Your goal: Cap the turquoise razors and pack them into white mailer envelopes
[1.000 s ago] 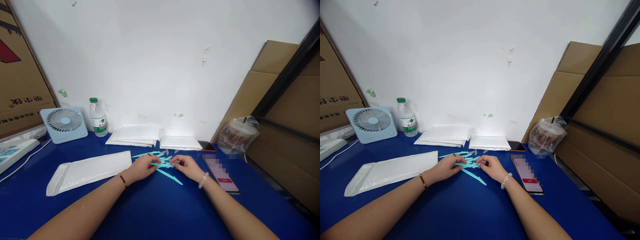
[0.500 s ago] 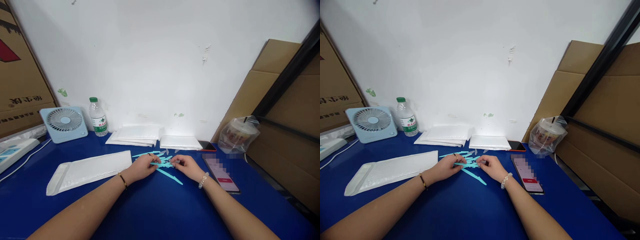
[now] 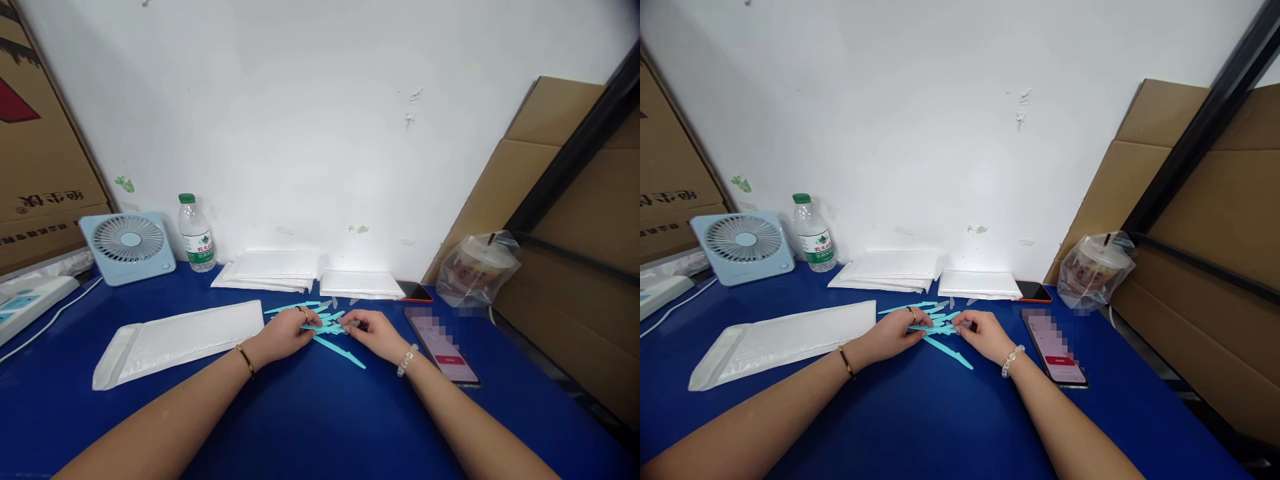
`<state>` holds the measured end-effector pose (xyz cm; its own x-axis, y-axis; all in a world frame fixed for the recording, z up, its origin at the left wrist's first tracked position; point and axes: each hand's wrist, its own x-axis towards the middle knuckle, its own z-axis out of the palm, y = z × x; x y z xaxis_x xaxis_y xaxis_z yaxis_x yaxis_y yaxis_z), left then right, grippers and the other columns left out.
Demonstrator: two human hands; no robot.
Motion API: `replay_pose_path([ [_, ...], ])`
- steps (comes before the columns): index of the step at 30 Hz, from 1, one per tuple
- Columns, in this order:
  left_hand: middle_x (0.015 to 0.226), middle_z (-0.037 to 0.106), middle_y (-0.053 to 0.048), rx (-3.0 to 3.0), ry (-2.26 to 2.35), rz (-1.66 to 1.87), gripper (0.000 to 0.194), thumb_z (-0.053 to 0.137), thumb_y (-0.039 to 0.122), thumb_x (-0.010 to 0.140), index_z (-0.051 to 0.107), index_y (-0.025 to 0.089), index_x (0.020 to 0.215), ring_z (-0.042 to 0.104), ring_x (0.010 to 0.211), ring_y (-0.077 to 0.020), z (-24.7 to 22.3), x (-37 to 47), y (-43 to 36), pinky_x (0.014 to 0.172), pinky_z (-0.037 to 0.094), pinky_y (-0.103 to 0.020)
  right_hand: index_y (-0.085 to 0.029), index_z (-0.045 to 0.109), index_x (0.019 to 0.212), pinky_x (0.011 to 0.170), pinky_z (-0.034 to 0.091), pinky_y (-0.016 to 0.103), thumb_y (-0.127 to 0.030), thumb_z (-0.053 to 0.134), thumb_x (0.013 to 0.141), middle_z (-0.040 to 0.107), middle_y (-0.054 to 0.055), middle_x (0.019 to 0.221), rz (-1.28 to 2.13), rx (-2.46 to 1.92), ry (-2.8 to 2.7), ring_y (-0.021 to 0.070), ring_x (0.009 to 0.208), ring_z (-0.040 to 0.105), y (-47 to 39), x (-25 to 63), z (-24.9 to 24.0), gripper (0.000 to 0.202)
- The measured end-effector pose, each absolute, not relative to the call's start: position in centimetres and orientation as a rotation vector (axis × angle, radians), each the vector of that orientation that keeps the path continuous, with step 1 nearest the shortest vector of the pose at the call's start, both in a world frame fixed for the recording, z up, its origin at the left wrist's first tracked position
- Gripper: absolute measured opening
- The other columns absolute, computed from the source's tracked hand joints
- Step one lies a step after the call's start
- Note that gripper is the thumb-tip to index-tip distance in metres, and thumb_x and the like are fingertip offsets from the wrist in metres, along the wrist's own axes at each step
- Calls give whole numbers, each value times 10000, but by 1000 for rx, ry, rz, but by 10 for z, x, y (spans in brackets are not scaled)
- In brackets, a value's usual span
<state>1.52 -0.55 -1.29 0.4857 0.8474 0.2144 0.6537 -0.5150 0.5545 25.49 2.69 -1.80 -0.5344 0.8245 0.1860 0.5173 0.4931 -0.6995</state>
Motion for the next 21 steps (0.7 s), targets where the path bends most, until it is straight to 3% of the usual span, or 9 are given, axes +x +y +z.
replay_pose_path([
  [21,1001,630,-17,2340,1257,656,217,491,213,807,613,223,986,576,877,-152,-12,16,-7,766,452,-249,-199,671,883,574,441,232,-278,524,804,678,24,818,780,-1104,-2247,126,630,568,26,254,-17,185],
])
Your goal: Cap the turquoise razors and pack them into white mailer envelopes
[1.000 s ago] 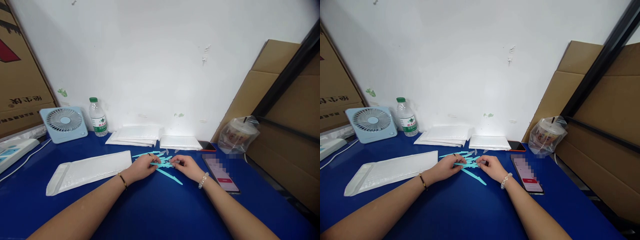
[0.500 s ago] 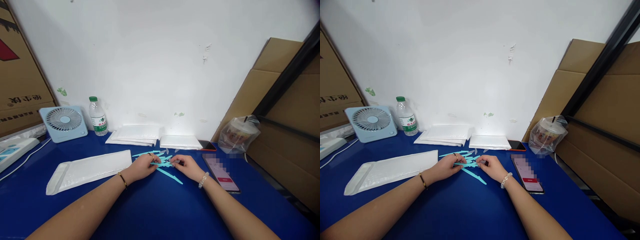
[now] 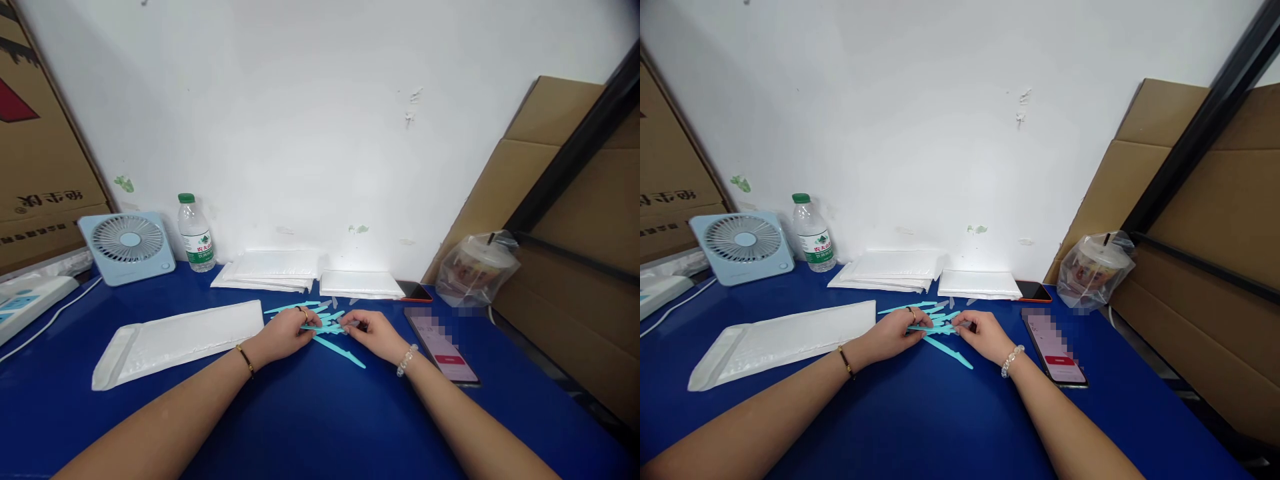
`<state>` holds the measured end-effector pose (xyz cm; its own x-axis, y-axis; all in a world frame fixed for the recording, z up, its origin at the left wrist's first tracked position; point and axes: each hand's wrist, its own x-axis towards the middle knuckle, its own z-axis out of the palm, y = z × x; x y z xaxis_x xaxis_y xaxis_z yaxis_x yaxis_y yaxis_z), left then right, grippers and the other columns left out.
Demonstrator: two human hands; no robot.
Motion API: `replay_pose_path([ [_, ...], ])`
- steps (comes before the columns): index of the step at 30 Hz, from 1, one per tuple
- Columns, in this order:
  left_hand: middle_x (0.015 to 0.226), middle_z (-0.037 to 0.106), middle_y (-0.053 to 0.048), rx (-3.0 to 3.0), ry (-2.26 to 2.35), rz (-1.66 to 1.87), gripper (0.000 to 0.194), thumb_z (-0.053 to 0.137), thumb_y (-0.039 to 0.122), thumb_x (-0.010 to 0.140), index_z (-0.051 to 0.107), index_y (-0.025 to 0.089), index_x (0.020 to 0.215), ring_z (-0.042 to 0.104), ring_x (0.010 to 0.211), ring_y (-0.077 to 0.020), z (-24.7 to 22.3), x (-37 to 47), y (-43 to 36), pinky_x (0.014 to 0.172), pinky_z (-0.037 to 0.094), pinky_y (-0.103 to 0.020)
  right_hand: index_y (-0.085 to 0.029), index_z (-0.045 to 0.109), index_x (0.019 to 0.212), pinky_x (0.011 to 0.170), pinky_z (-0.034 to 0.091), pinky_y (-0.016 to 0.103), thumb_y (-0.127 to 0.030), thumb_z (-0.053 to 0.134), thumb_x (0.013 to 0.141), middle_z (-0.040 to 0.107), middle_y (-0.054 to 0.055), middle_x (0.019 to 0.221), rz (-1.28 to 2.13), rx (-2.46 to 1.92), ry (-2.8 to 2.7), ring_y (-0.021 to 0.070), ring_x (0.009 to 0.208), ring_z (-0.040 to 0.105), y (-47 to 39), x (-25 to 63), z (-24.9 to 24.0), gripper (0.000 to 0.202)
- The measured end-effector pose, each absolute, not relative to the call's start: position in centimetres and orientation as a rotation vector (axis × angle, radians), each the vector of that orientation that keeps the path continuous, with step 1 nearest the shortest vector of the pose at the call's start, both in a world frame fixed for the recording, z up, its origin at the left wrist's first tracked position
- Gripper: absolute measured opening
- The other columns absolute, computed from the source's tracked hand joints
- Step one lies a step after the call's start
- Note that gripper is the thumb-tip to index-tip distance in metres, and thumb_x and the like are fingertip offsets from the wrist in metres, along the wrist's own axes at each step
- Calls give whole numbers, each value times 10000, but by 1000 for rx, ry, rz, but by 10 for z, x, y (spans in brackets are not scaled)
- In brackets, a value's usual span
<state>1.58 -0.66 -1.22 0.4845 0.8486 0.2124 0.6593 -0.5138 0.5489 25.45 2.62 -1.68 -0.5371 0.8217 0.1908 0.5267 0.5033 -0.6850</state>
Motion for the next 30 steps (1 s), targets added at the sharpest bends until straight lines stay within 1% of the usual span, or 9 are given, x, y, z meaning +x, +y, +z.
replay_pose_path([
  [17,990,631,-21,2349,1257,642,215,489,215,811,616,218,984,576,871,-157,-11,16,-7,771,452,-260,-195,669,876,564,430,233,-266,520,802,677,25,815,767,-1111,-2262,124,619,560,26,254,-16,181],
  [23,999,629,-17,2354,1249,649,219,488,210,809,611,219,991,575,865,-151,-12,16,-7,768,451,-257,-199,666,881,586,437,233,-260,522,804,678,23,830,778,-1096,-2257,128,649,573,26,254,-17,174],
  [30,997,633,-22,2382,1250,625,221,484,208,811,611,212,991,575,866,-157,-11,16,-7,777,448,-268,-193,668,876,574,431,233,-260,520,803,676,24,821,757,-1092,-2264,124,625,559,25,254,-17,178],
])
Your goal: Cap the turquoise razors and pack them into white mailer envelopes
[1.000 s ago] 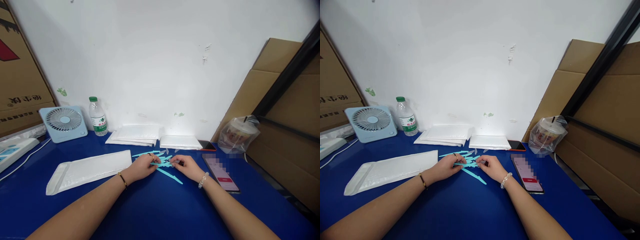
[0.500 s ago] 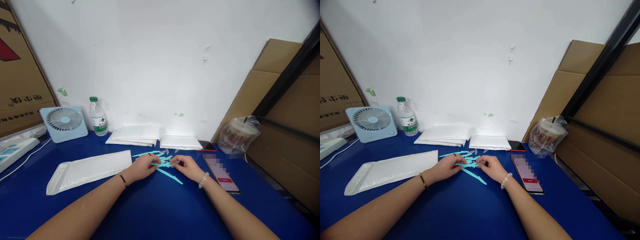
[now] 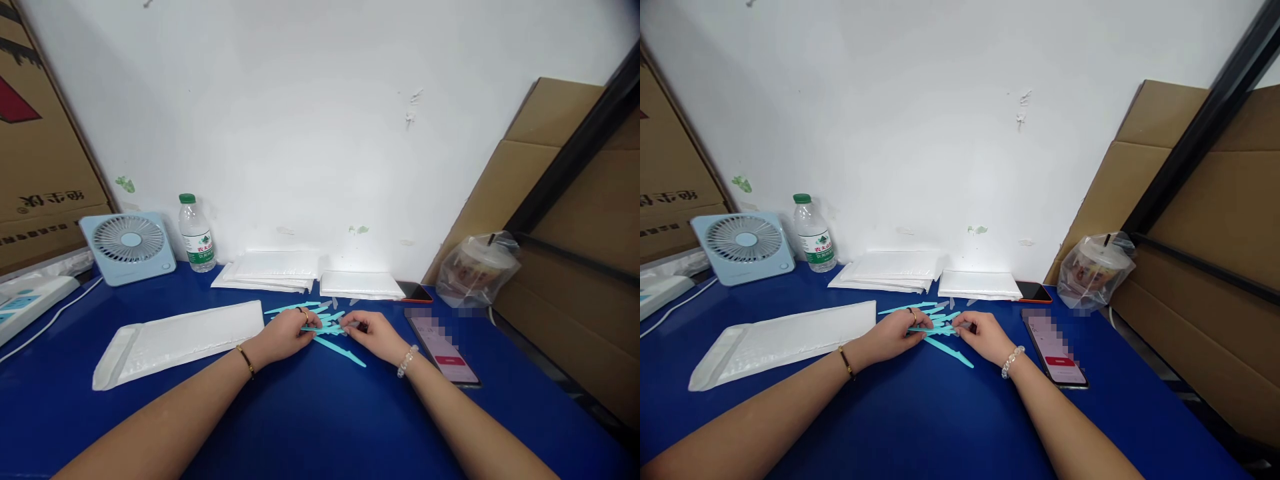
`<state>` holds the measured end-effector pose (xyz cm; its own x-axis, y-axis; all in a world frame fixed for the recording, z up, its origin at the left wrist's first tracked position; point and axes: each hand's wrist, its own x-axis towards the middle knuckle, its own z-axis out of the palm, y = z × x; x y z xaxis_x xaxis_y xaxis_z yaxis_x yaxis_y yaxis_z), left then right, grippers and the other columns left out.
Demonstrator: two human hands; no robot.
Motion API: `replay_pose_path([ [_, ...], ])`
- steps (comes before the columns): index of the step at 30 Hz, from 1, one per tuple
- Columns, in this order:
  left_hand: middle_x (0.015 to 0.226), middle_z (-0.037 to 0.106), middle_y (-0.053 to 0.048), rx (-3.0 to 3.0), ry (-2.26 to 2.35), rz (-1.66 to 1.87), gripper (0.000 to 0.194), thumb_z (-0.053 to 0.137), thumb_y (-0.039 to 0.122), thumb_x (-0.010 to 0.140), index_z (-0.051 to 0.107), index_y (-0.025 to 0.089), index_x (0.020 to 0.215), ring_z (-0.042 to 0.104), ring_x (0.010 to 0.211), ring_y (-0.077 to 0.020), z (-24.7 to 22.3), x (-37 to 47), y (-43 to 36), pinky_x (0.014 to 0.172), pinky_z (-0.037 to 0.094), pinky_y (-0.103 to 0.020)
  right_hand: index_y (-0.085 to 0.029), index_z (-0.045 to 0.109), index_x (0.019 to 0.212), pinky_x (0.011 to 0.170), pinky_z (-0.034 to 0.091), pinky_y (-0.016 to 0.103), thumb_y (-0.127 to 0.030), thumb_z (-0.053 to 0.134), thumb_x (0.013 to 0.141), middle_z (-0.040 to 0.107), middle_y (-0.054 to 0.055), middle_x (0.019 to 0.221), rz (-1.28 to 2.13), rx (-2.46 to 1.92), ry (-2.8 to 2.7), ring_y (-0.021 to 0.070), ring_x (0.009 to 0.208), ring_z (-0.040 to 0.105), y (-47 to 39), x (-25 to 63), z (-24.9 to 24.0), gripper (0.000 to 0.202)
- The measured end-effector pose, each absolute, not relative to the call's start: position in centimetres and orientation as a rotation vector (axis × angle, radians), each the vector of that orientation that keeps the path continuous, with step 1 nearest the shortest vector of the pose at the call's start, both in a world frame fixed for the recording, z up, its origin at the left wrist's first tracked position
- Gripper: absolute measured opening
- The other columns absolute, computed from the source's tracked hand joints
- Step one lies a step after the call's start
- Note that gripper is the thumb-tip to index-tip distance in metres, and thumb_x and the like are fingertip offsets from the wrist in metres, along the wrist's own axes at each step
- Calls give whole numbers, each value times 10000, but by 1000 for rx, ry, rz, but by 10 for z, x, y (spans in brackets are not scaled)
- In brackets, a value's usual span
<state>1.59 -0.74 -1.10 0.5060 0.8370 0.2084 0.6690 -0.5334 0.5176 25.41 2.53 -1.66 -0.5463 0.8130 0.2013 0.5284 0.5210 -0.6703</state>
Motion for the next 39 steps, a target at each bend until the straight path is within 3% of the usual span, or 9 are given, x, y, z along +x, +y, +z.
replay_pose_path([
  [39,989,628,-26,2403,1242,596,231,485,208,807,605,217,1004,573,879,-168,-15,14,-5,781,444,-271,-201,669,881,555,423,232,-271,519,803,683,26,826,751,-1101,-2277,132,629,568,25,254,-15,183],
])
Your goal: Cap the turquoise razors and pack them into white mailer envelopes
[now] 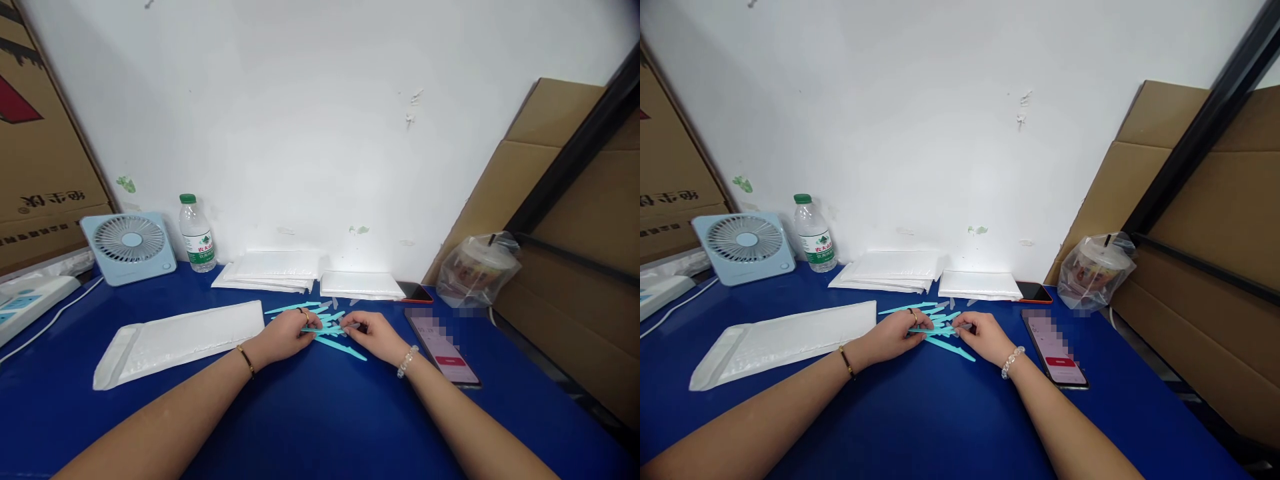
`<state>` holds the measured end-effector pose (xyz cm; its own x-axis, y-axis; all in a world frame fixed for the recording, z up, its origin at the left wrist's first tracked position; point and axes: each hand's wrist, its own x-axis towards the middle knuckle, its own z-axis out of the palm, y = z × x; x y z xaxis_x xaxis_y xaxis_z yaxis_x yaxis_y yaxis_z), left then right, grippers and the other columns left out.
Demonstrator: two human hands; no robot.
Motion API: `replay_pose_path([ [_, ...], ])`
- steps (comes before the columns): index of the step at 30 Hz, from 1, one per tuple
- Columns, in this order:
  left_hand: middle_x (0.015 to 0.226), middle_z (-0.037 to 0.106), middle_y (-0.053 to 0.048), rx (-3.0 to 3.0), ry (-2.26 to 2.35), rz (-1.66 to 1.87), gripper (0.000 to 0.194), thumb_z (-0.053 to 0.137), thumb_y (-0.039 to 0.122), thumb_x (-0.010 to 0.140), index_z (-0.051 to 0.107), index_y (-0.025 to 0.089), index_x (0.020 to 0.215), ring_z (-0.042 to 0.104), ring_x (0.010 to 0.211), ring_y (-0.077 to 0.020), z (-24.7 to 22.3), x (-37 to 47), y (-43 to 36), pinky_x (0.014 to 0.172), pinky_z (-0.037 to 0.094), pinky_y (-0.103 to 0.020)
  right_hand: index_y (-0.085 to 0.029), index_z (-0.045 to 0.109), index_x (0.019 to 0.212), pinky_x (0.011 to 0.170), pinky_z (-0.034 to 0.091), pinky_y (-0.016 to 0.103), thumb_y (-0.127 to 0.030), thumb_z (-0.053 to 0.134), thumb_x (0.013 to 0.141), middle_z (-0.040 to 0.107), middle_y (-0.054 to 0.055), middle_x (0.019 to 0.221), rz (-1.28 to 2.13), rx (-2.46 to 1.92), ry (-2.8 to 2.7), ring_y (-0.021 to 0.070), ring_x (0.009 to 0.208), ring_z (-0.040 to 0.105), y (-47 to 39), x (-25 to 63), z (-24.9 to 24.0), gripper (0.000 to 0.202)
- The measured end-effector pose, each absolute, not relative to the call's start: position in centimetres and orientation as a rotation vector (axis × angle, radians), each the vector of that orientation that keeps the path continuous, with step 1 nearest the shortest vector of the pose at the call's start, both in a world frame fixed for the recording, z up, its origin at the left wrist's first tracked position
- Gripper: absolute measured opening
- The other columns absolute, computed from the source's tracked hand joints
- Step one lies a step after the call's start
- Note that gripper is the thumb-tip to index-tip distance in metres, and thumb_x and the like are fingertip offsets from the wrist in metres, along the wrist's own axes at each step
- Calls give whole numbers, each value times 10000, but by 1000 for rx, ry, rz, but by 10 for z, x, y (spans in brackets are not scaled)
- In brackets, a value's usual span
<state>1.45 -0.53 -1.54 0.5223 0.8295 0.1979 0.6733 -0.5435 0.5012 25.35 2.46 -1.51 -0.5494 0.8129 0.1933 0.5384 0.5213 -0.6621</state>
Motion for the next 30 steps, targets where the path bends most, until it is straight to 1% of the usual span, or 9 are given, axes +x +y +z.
replay_pose_path([
  [11,999,625,-23,2402,1242,599,217,492,213,810,604,214,995,573,880,-164,-15,15,-5,778,448,-266,-192,668,884,546,416,225,-278,521,807,678,27,790,770,-1103,-2275,125,607,553,25,254,-17,187],
  [18,995,623,-14,2428,1244,592,221,484,206,809,596,224,999,570,888,-165,-17,15,-4,785,442,-271,-193,671,878,539,410,226,-315,524,809,674,28,776,766,-1093,-2281,127,601,554,27,254,-19,204],
  [26,981,624,-18,2427,1244,584,209,482,222,815,596,220,991,568,882,-165,-16,15,-5,777,443,-269,-196,669,889,570,431,240,-298,521,807,680,33,803,773,-1073,-2285,140,635,573,27,255,-21,198],
  [30,987,625,-17,2378,1235,625,204,478,227,822,600,222,986,567,895,-160,-17,15,-5,788,444,-261,-193,674,887,609,452,251,-295,531,796,683,41,823,793,-1055,-2254,155,694,596,27,255,-20,197],
])
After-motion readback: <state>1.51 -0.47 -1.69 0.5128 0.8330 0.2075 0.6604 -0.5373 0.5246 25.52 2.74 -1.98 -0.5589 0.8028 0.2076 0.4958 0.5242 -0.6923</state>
